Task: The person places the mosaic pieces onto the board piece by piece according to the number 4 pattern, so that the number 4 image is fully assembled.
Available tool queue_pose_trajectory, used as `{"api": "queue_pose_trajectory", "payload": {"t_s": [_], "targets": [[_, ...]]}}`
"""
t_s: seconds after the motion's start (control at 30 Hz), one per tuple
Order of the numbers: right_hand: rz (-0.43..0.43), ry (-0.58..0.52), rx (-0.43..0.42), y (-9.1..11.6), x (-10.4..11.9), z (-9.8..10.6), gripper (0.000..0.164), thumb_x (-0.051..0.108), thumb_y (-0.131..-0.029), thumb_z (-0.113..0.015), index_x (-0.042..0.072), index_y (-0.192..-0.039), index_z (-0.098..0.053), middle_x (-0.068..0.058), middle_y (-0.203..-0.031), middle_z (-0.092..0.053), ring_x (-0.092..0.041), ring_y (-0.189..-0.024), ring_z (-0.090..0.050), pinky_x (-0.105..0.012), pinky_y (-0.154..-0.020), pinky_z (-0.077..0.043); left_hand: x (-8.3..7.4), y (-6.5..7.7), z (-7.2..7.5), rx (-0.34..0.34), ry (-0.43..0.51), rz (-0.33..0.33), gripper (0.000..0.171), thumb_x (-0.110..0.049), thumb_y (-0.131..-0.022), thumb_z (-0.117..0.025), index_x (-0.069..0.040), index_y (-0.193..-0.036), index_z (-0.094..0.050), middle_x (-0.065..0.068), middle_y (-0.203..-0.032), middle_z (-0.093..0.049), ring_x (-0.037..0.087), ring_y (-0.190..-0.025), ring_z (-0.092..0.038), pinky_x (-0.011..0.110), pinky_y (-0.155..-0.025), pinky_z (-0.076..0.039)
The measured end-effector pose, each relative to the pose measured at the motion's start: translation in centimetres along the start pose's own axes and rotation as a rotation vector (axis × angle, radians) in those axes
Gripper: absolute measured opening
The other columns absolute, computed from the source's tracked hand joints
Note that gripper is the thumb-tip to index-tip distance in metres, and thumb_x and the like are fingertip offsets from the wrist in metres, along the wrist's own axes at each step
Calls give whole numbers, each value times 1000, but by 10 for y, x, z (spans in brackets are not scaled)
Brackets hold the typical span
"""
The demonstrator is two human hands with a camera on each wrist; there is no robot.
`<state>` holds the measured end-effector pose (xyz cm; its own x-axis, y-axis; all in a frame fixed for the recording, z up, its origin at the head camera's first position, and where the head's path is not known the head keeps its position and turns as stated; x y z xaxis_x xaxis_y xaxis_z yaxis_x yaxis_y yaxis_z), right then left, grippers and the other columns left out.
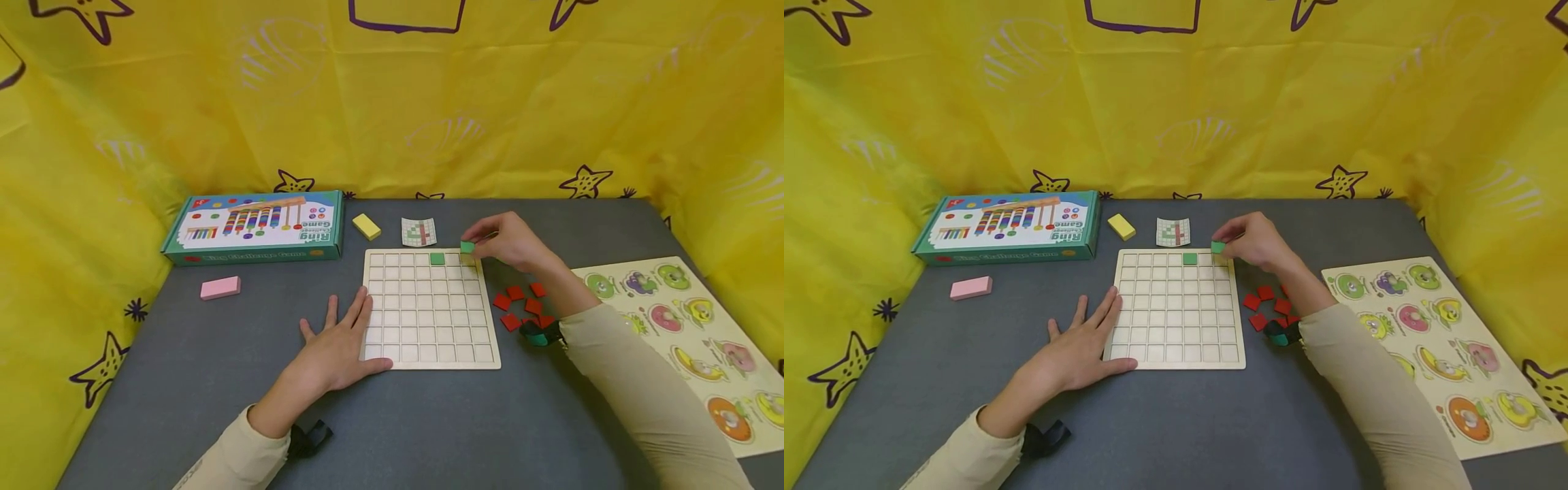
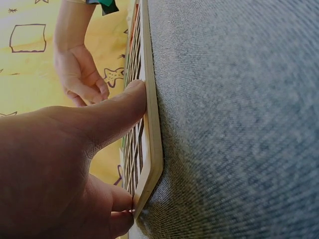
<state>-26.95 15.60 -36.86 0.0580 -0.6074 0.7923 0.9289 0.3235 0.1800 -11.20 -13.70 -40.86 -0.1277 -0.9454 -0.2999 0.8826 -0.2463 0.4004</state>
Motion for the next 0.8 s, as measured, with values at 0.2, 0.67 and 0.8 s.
{"api": "queue_pose_trajectory", "payload": {"t_s": [0.2, 0.67, 0.8], "targets": [[-14, -15, 21, -4, 7, -12, 31, 1, -86, -80, 3, -118, -77, -19, -121, -72, -30, -105, -65, -47, -93, -56, 0, 0, 1, 8, 1, 3, 114, -72, -88, -68, -19, -169, -8, -3, -177, 7, 49, -159, 2, 92, -105, -6], [13, 10, 81, -12, 25, -44, 32, -4, -78, -80, 5, -109, -81, -14, -110, -74, -28, -101, -66, -39, -80, -58, -1, 0, 1, 8, 1, 8, 114, -72, -89, -67, -18, -169, -8, -3, -177, 6, 49, -159, 2, 92, -104, -6], [-1, 14, 100, -14, 30, -52, 31, -3, -76, -85, 5, -105, -81, -13, -105, -74, -27, -98, -64, -33, -76, -56, -1, 0, 1, 15, -1, 11, 114, -73, -88, -67, -18, -169, -8, -3, -177, 6, 50, -159, 2, 92, -104, -6]]}}
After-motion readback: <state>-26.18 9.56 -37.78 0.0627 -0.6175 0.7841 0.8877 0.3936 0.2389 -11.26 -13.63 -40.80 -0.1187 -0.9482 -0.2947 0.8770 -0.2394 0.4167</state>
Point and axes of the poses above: each hand's wrist, its own y-axis away from the middle knuckle, its own z-axis out of the back of the hand, x = y × z, the point moved 5 cm from there along -y, towards the middle knuckle
